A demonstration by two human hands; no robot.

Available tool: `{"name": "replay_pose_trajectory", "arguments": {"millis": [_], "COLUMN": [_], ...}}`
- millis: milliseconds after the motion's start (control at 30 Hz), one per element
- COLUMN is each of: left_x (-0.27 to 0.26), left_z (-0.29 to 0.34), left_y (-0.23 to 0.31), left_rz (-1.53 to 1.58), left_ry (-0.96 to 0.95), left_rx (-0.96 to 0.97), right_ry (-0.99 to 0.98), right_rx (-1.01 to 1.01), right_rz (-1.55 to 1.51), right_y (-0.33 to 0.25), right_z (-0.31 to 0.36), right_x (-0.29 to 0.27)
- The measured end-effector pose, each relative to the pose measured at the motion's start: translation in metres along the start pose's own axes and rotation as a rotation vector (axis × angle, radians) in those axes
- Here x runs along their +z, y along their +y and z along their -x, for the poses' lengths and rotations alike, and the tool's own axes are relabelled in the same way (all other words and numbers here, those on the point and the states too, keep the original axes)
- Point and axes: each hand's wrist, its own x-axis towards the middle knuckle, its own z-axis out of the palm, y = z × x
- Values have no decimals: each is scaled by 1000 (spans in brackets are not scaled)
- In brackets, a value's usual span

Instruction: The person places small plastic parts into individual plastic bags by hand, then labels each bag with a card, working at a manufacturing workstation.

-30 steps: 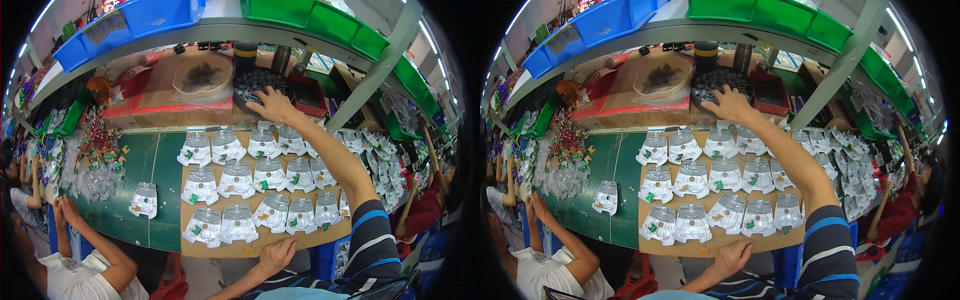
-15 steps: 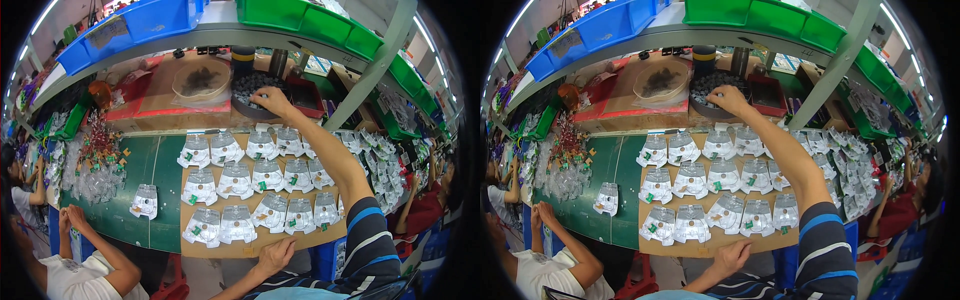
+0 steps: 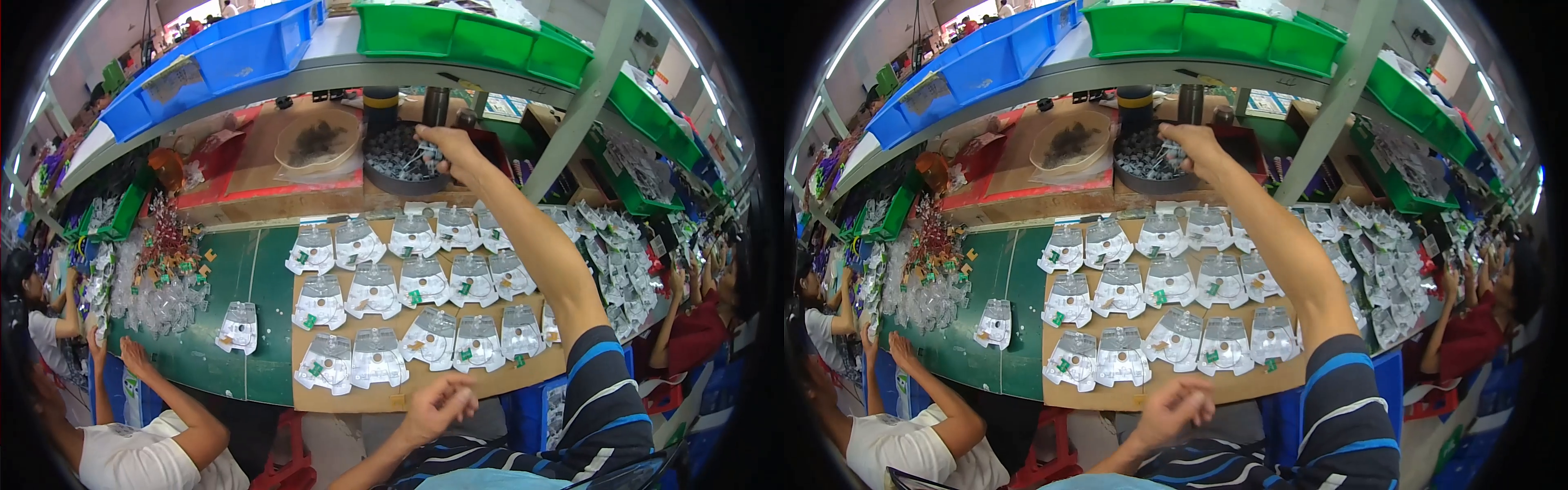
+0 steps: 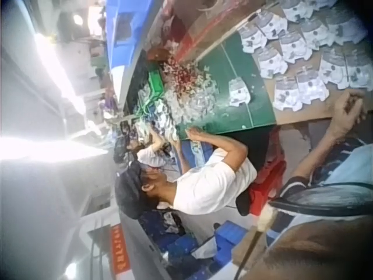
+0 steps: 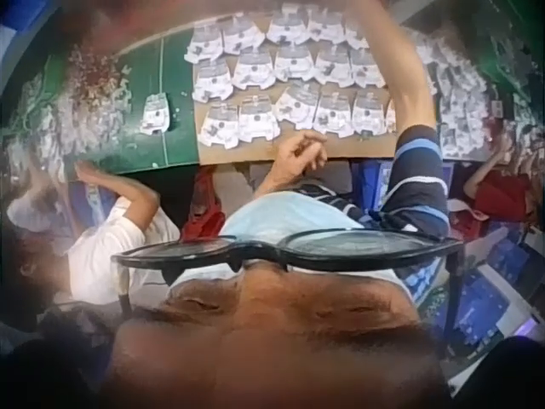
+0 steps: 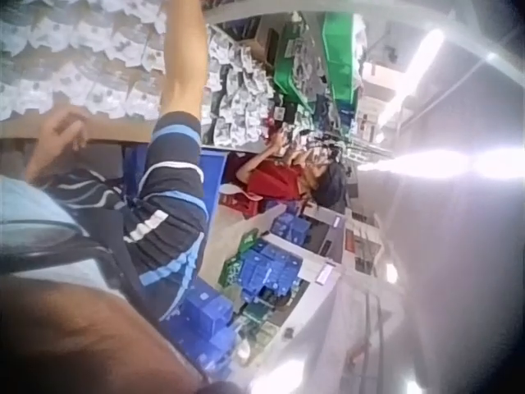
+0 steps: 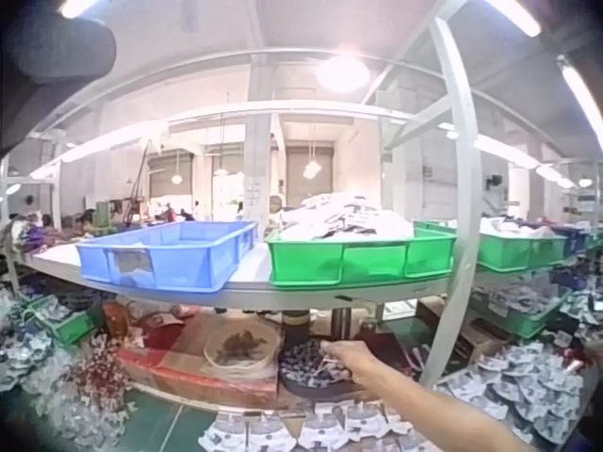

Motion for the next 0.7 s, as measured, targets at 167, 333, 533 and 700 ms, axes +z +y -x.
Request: {"name": "replay_pose_trajectory", "arguments": {"millis": [167,333,533,700], "left_x": [-2,-20,-18,4], "left_z": [-77,-118,-120,-123], "left_y": [49,36,3,11], "left_rz": [509,1046,921,1015], "left_ry": [385,81,219,281], "left_rx": [353,191,186,-16], "right_ry": [-104,-19,-102,-17], "right_rx": [-417,-956,-1081,-823], "right_rz": [217,560,695,418], "right_y": [30,77,75,72], "right_z": [141,238,252,254], "right_x": [21,32,8,-3]}}
